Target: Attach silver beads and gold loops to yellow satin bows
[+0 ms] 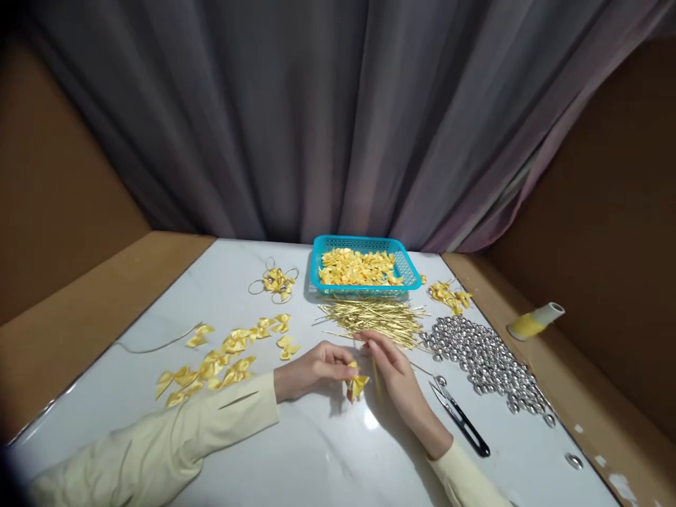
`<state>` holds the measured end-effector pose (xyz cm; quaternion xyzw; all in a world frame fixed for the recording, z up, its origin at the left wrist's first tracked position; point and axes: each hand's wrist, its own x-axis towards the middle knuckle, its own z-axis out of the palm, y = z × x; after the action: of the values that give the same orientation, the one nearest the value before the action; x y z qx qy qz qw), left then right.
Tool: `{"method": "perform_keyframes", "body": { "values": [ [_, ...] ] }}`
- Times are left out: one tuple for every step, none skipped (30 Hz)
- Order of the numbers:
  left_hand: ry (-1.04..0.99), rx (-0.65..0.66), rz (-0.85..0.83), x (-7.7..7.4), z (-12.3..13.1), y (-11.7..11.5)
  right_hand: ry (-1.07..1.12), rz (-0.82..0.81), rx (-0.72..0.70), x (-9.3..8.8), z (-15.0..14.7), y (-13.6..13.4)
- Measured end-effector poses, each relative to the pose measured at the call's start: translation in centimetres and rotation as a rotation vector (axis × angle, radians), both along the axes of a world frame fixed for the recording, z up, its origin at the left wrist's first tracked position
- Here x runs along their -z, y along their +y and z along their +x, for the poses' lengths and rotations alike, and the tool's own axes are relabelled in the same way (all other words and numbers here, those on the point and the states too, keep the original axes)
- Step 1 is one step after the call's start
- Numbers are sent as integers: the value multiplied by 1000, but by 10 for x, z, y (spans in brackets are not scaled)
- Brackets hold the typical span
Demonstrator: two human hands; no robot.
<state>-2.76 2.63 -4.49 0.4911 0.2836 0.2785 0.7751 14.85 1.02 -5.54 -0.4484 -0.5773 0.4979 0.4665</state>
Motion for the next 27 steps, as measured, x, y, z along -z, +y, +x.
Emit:
{"method": "perform_keyframes", "body": {
  "values": [
    [-29,12,-19,0,0,-1,-9,-12,-31,-2,-4,-3],
    [-56,22,-38,1,0,-2,-18,-23,-56,-3,-7,-5],
    [-77,35,-57,1,0,-2,-24,-29,-74,-4,-9,-6],
    [-94,50,-74,2,0,-2,-24,-36,-86,-4,-11,-6],
    [-105,67,-91,3,0,-2,-19,-41,-91,-3,-12,-6],
    [-113,85,-105,3,0,-2,-12,-44,-91,-1,-12,-4],
    [-118,104,-116,4,0,-2,-3,-45,-88,2,-12,-3],
    [-122,120,-125,5,0,-1,4,-45,-80,4,-11,-1],
    [-127,135,-133,5,0,-1,10,-47,-65,7,-10,2],
    [-132,145,-138,5,0,-1,16,-51,-43,10,-9,3],
    [-138,151,-143,6,0,-1,22,-55,-15,13,-7,5],
    [-141,155,-146,6,1,-1,28,-61,18,15,-5,5],
    [-144,154,-149,6,1,-2,31,-69,50,16,-3,5],
    [-144,152,-151,6,1,-3,29,-78,79,17,-2,5],
    [-143,151,-154,6,1,-3,18,-87,97,17,0,3],
    [-140,152,-156,6,1,-4,2,-93,112,17,1,2],
    [-137,154,-157,6,1,-4,-9,-99,123,17,2,0],
    [-134,157,-158,6,1,-5,-11,-103,129,17,3,-2],
    [-132,159,-160,6,1,-5,5,-107,132,17,4,-4],
    [-131,160,-161,6,1,-5,32,-109,134,17,5,-5],
    [-130,157,-162,6,2,-6,64,-110,135,17,5,-7],
    [-131,152,-163,6,2,-6,91,-109,135,18,6,-8],
    [-133,143,-165,7,2,-6,106,-108,129,19,6,-8],
    [-137,136,-167,7,3,-6,107,-108,124,20,7,-9],
    [-142,131,-169,8,4,-7,95,-111,117,21,7,-9],
    [-148,128,-172,9,4,-6,65,-114,108,22,8,-10],
    [-157,128,-176,10,5,-6,18,-116,100,22,9,-10]
  ]
}}
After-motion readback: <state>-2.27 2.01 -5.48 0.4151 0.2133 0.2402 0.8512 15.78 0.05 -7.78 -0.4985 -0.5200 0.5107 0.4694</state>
